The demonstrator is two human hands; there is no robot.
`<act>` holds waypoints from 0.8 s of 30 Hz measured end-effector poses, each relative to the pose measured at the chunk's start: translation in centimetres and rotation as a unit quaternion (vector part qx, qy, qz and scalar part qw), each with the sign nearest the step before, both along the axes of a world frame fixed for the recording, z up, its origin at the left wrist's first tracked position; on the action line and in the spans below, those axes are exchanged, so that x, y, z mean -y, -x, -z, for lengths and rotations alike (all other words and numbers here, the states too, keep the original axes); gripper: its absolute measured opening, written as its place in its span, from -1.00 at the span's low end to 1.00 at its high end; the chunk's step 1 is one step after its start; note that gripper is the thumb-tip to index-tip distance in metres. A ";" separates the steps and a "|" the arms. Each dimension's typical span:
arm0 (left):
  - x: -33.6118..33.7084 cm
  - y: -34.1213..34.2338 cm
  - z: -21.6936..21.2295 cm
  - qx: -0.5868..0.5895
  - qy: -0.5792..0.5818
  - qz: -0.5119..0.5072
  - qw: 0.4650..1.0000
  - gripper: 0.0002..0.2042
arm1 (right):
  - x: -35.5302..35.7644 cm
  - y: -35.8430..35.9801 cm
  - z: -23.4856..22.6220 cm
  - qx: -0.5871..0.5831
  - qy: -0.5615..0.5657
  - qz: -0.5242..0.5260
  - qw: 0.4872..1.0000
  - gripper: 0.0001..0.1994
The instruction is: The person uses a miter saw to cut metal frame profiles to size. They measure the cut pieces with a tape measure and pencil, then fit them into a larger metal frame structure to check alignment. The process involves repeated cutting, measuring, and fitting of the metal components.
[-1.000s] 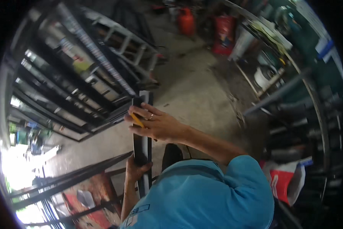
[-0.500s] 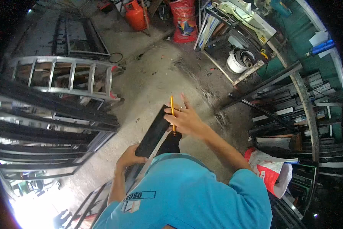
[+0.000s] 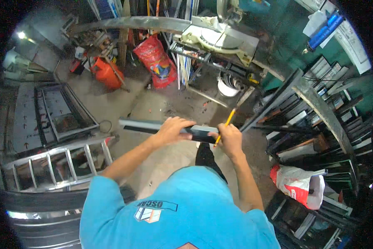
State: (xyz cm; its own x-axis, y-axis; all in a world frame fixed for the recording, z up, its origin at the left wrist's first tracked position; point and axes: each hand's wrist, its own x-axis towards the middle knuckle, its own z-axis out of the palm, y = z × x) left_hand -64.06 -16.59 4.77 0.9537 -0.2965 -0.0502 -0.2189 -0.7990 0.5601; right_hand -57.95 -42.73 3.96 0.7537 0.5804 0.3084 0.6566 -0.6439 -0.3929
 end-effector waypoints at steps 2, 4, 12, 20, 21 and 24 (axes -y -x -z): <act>-0.3 -6.7 0.0 0.024 -0.012 0.025 0.999 -0.50 | 0.3 -4.2 0.8 0.032 -0.062 0.032 0.997 -0.62; -1.2 -12.4 -0.4 0.053 -0.047 0.050 0.996 -0.53 | 0.1 -8.3 1.3 -0.008 -0.177 0.051 0.983 -0.64; -14.3 -34.6 -2.0 0.180 -0.073 0.027 0.981 -0.66 | -0.8 -20.0 -2.6 -0.045 -0.242 0.089 0.965 -0.57; -21.9 -51.5 1.8 0.207 -0.168 -0.003 0.964 -0.63 | -1.1 -20.2 -5.2 -0.146 -0.241 0.162 0.946 -0.60; -22.0 -54.0 3.0 0.222 -0.179 0.013 0.959 -0.62 | -1.2 -20.4 -5.7 -0.148 -0.237 0.181 0.943 -0.60; -21.6 -57.8 4.4 0.213 -0.180 0.036 0.960 -0.62 | -2.1 -21.8 -9.6 -0.141 -0.223 0.194 0.945 -0.57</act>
